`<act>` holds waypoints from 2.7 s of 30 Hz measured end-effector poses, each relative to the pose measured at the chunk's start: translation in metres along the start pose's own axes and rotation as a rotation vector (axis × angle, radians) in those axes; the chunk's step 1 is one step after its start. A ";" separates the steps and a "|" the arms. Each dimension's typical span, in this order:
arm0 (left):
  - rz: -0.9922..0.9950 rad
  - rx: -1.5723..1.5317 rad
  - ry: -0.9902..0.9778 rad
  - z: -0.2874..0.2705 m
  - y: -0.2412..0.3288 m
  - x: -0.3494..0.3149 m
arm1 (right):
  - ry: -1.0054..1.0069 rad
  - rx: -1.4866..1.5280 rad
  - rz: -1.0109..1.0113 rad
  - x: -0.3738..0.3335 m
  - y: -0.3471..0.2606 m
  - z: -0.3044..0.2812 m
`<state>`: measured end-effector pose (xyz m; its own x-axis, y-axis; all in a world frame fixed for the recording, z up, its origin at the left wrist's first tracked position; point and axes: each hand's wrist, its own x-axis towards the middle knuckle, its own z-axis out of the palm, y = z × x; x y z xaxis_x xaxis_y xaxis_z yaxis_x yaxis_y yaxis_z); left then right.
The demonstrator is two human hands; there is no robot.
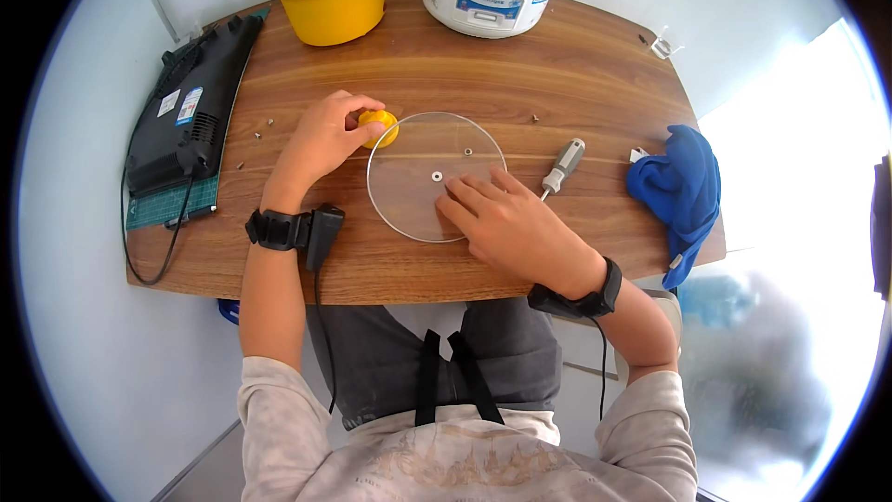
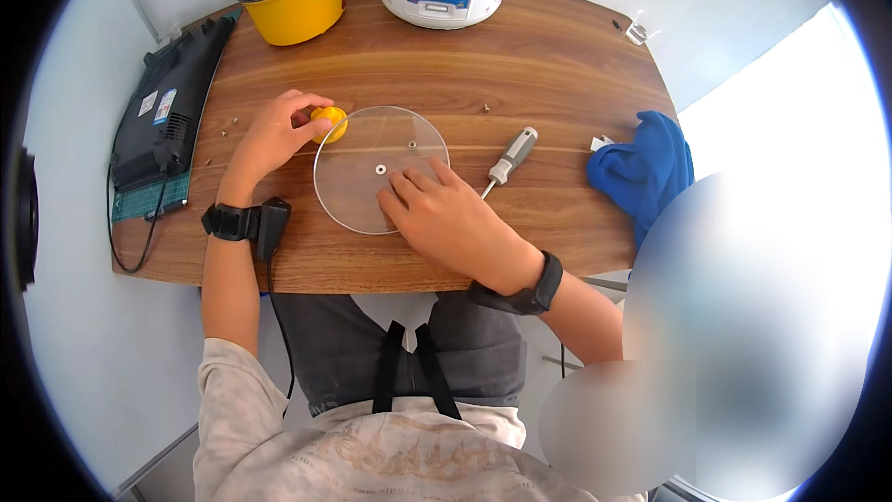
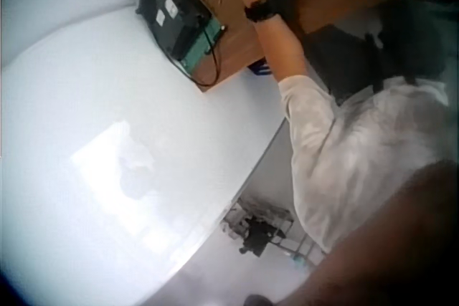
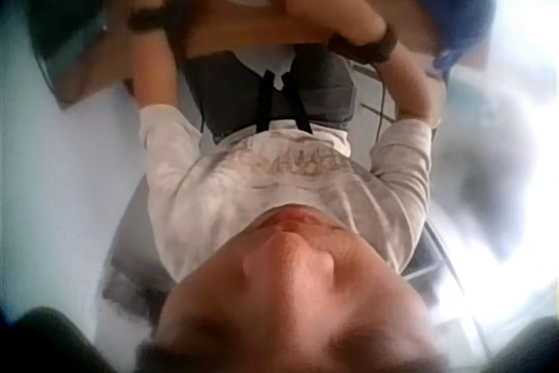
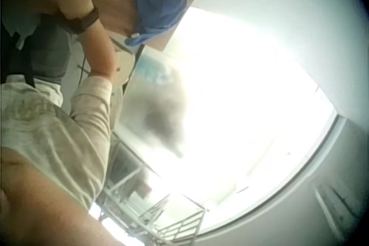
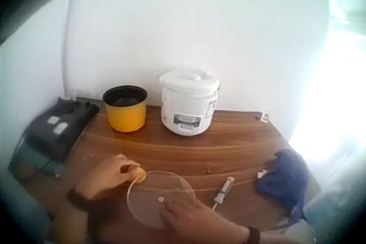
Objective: The person assembles a clear glass lid with a yellow knob and then disassembles a yellow appliance base. They use a screwdriver to tighten a screw on the lid and later unscrew the base to remove a black circular cover.
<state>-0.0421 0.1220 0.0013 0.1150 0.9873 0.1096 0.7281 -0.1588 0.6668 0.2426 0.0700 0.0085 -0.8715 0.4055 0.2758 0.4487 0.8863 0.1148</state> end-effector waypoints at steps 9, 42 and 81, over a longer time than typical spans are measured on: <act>0.012 0.068 0.056 -0.008 0.000 -0.001 | 0.150 0.049 -0.004 0.003 0.003 -0.016; -0.129 -1.257 -0.122 0.004 0.011 -0.006 | 0.641 0.809 0.466 0.044 0.051 0.007; -0.123 -1.675 -0.167 0.002 0.020 -0.010 | 0.372 0.154 0.000 0.041 0.041 -0.006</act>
<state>-0.0279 0.1091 0.0121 0.2608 0.9654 0.0002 -0.7164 0.1934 0.6704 0.2266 0.1220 0.0304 -0.7273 0.3221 0.6061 0.3897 0.9207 -0.0216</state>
